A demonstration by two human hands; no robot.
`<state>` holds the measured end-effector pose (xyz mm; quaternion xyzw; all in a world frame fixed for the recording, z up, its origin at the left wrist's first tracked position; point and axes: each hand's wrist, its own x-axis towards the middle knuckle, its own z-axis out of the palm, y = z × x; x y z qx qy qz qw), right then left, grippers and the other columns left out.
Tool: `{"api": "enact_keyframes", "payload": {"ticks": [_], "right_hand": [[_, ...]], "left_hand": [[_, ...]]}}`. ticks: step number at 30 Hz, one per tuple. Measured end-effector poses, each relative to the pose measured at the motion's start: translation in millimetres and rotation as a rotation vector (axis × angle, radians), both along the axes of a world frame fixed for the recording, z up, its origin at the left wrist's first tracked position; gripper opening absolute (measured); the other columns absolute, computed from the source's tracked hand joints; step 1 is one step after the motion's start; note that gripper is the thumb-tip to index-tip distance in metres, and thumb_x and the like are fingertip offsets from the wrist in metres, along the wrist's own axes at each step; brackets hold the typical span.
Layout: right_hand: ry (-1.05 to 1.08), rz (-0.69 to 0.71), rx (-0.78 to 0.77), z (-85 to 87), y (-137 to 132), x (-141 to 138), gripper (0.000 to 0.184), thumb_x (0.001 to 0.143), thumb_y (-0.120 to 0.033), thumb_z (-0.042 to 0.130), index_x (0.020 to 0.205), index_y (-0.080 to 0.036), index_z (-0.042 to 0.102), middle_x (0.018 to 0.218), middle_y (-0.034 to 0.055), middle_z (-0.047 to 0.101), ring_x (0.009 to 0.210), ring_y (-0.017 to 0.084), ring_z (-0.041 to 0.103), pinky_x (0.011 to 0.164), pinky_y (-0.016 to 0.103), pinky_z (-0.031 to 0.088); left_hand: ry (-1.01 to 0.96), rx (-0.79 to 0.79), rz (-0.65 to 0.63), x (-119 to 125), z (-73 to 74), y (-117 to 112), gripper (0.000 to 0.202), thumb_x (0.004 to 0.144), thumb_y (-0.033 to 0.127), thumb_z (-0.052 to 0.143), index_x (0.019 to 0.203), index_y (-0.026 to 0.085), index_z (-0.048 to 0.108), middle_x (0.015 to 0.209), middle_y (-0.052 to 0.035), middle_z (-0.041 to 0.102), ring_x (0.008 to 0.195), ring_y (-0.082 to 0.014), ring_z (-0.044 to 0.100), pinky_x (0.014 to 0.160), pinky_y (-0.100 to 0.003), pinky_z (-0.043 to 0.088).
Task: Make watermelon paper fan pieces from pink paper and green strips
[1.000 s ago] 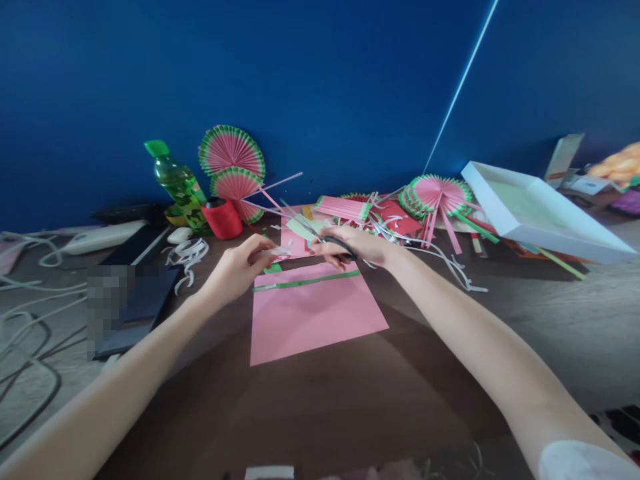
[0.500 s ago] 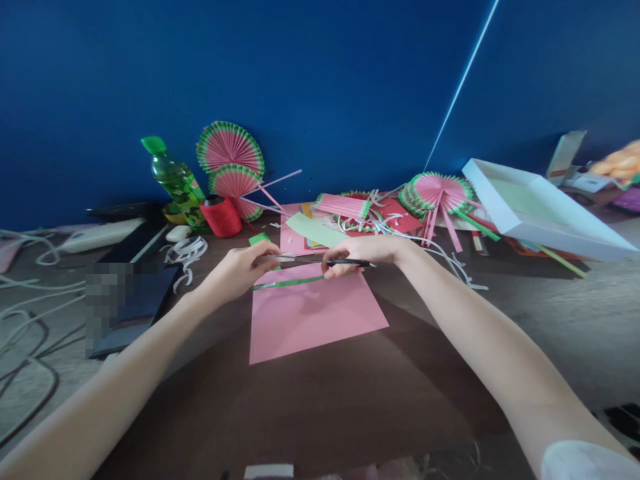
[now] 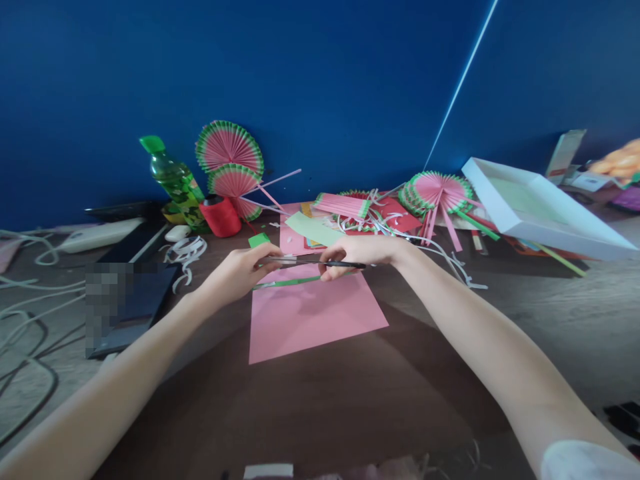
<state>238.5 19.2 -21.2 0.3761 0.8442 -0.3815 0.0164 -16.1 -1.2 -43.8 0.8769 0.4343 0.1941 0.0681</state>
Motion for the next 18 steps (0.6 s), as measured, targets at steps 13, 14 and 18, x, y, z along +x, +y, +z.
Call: {"api": "enact_keyframes", "payload": {"ticks": [13,14,18], "right_hand": [[-0.005,-0.047,-0.001,4.7,-4.4,-3.0,0.043,0.068,-0.053,0.063,0.092,-0.017,0.064,0.083,0.0029,0.063,0.072,0.014,0.051,0.065,0.026,0.035],[0.001,-0.052,-0.011,5.2,-5.0,-3.5,0.042,0.068,-0.052,0.064,0.092,-0.017,0.064,0.083,0.0027,0.063,0.072,0.014,0.051,0.066,0.026,0.036],[0.0,-0.056,-0.004,6.4,-6.3,-4.5,0.041,0.069,-0.051,0.063,0.09,-0.017,0.064,0.081,0.002,0.062,0.072,0.014,0.051,0.066,0.026,0.035]], "left_hand": [[0.004,-0.012,-0.035,-0.6,-1.0,0.9,0.018,0.086,0.026,0.046,0.098,0.02,0.058,0.085,-0.0026,0.068,0.07,-0.0145,0.061,0.063,-0.024,0.043],[0.006,-0.012,-0.034,-0.6,-1.1,0.8,0.018,0.086,0.026,0.046,0.098,0.02,0.058,0.085,-0.0026,0.068,0.07,-0.0146,0.061,0.063,-0.024,0.043],[0.012,-0.005,-0.028,-0.8,-1.1,0.5,0.018,0.086,0.025,0.047,0.098,0.02,0.058,0.083,-0.0018,0.067,0.069,-0.0142,0.061,0.063,-0.023,0.043]]}}
